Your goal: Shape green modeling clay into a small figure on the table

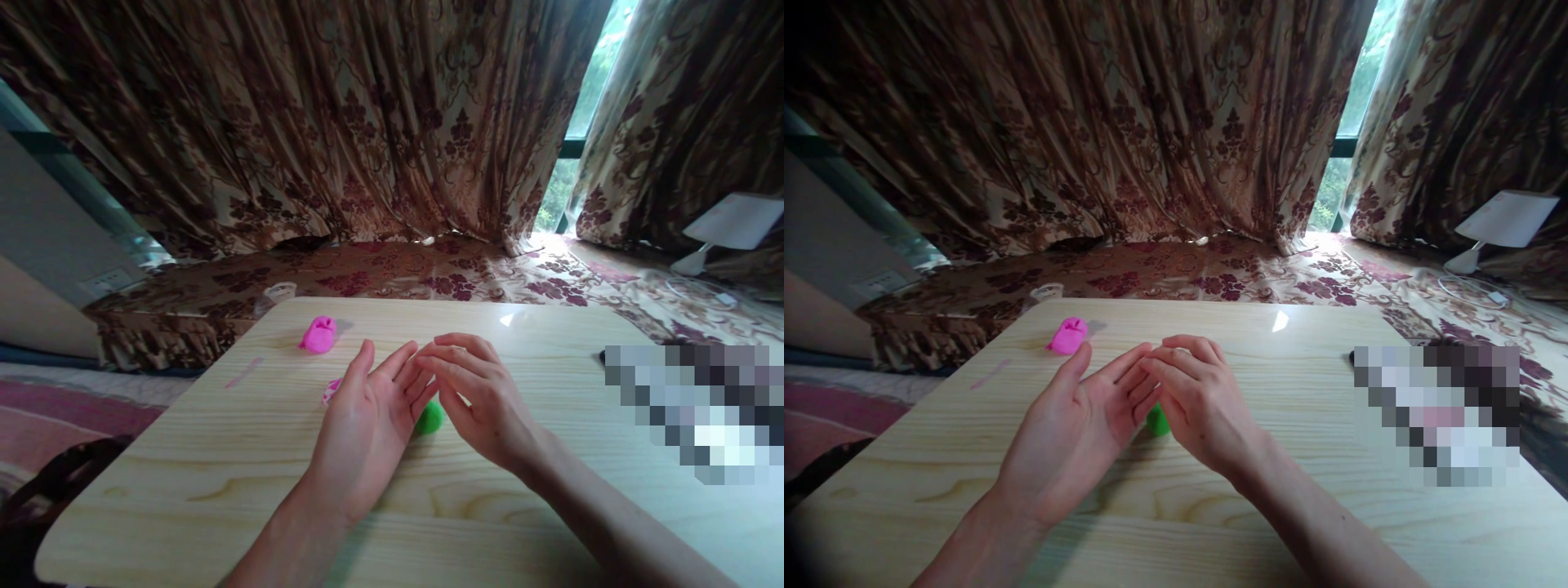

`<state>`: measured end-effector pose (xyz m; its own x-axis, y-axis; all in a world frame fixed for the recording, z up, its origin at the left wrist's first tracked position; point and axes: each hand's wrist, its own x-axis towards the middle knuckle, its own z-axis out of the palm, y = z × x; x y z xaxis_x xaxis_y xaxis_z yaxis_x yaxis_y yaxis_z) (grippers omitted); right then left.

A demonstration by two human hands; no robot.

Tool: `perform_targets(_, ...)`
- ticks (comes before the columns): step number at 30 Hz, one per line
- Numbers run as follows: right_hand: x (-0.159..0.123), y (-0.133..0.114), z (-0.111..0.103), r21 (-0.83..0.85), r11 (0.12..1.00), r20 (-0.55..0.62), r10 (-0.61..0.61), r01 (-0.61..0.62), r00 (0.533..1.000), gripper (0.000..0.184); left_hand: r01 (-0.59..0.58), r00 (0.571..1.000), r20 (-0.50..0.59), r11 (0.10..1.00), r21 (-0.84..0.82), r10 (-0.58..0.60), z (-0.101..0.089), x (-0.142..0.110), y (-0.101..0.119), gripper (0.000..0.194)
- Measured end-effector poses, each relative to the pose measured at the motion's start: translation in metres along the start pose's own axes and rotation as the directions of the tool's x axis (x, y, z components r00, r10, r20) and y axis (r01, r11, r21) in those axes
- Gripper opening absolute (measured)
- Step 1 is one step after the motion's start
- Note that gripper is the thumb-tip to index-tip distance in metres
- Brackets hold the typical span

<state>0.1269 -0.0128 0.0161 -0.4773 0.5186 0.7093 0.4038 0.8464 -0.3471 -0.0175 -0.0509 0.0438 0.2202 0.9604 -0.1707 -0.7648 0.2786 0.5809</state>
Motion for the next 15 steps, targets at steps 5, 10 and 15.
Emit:
perform_targets(5,0.001,0.000,0.002,0.085,0.992,-0.061,0.094,-0.089,0.994,0.017,0.032,0.999,0.029,0.988,0.150,-0.036,0.005,-0.004,-0.007,0.051)
perform_targets(10,-0.001,0.002,0.000,0.160,0.971,-0.103,0.193,-0.175,0.976,0.013,-0.064,0.997,-0.004,0.919,0.389,0.071,-0.002,-0.008,-0.006,0.043)
perform_targets(15,-0.009,0.013,-0.003,0.236,0.921,0.021,0.314,-0.310,0.949,0.017,-0.297,0.902,0.041,0.550,0.780,0.430,-0.038,-0.006,-0.012,0.025)
